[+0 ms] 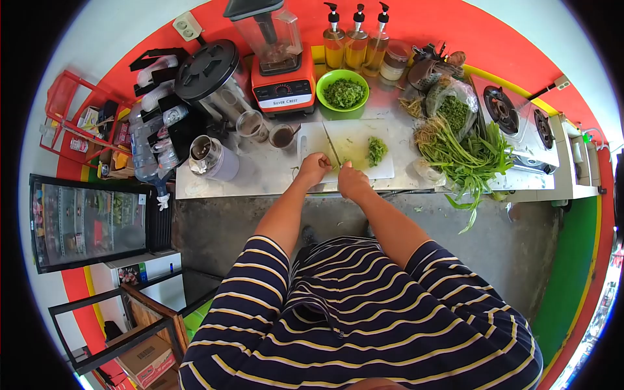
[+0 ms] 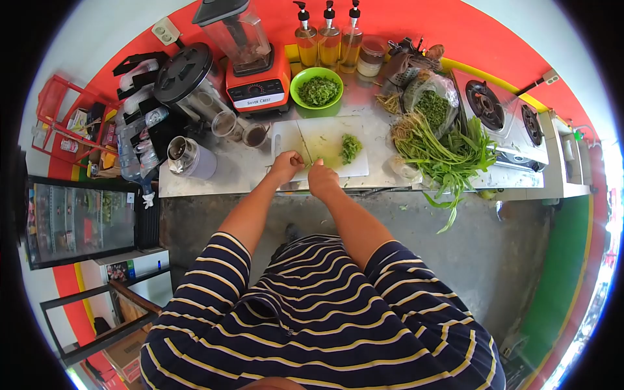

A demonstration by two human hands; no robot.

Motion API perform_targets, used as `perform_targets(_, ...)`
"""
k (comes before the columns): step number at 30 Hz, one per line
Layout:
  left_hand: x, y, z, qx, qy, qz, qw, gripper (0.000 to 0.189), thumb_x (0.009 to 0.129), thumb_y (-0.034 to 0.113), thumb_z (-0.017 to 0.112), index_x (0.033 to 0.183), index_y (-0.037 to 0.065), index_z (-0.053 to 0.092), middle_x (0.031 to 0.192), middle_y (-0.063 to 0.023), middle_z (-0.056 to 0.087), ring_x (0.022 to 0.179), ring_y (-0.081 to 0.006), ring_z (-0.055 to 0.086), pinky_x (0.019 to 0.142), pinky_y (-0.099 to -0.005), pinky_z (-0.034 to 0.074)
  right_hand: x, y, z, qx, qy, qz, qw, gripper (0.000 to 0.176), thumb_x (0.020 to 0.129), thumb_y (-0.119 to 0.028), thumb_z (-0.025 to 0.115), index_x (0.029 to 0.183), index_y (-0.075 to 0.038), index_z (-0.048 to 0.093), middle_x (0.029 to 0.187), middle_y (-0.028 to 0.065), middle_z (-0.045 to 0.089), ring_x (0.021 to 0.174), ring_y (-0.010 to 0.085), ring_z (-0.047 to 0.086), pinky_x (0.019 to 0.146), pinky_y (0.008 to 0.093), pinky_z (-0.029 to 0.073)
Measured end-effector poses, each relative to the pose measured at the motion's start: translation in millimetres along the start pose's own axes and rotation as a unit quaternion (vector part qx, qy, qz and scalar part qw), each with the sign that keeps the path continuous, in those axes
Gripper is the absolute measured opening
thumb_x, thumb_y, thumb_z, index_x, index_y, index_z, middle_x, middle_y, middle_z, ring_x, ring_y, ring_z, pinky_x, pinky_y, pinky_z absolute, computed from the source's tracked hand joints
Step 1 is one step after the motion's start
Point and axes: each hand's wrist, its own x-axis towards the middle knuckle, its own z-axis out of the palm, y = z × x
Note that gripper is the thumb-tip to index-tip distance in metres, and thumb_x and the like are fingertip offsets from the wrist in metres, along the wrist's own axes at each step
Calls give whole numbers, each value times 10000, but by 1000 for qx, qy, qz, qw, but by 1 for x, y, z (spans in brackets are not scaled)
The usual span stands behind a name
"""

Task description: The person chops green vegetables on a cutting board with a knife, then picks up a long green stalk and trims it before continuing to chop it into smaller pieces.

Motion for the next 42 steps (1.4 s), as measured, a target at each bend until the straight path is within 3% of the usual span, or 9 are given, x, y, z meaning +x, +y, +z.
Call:
perform_targets(3, -2, -1, 4, 0, 17, 3, 1000, 193, 733, 91, 810, 866, 47, 677, 696, -52, 625, 651, -161, 592, 628, -327, 484, -10, -9, -10, 23, -73, 41, 996, 421, 842, -50, 652, 1176, 56, 419, 1108, 300, 666, 1080, 388, 671, 909, 430, 548)
perform_targets(6, 0, -5, 4, 4, 28, 16, 999, 195, 729, 83, 807, 870, 46, 676, 700, -54, 628, 653, -162, 594, 632, -329, 488, -17, -11, 20, 4, -32, 45, 998, 523, 892, -118, 630, 1290, 68, 346, 1137, 249, 679, 1083, 370, 675, 908, 415, 550)
perform_targets(12, -1, -2, 3, 6, 29, 25, 999, 203, 718, 90, 805, 848, 46, 655, 683, -59, 610, 632, -170, 586, 614, -328, 478, -8, -11, 30, 15, 10, 49, 999, 465, 891, -128, 642, 1228, 38, 367, 1096, 236, 696, 1043, 380, 690, 890, 420, 558)
perform_targets(19, -3, -2, 2, -8, 19, 9, 1000, 204, 737, 115, 800, 867, 51, 658, 672, -29, 578, 622, -138, 536, 602, -314, 452, -9, -12, 4, -28, -49, 40, 998, 459, 884, -119, 649, 1218, 28, 371, 1102, 239, 692, 1054, 386, 685, 892, 421, 556)
perform_targets(21, -5, -1, 1, -10, 23, 17, 1000, 198, 744, 120, 795, 866, 47, 656, 670, -26, 576, 622, -137, 536, 605, -313, 451, -18, -12, 7, -2, -54, 45, 998, 575, 808, -62, 714, 1242, 61, 356, 1151, 297, 652, 1091, 408, 660, 916, 448, 542)
perform_targets(27, -6, -2, 1, -41, 28, 17, 999, 198, 754, 130, 788, 868, 38, 655, 676, -33, 582, 626, -140, 541, 602, -313, 451, -27, -10, 28, 22, -22, 53, 998, 488, 874, -73, 621, 1250, 65, 343, 1136, 316, 649, 1084, 413, 661, 920, 461, 537)
perform_targets(36, -7, -2, 4, -36, 52, 39, 997, 233, 656, 93, 782, 830, 33, 640, 683, -54, 582, 631, -164, 565, 595, -315, 461, -24, -12, 35, 49, -10, 60, 997, 448, 884, -64, 597, 1235, 49, 343, 1103, 310, 662, 1053, 420, 671, 911, 463, 537)
perform_targets(42, -6, -3, 6, -41, 54, 36, 997, 227, 676, 101, 773, 850, 35, 644, 674, -42, 569, 622, -152, 546, 586, -310, 450, -23, -11, 38, 46, -7, 60, 997, 432, 890, -72, 595, 1223, 44, 346, 1096, 308, 664, 1051, 421, 672, 906, 463, 541)
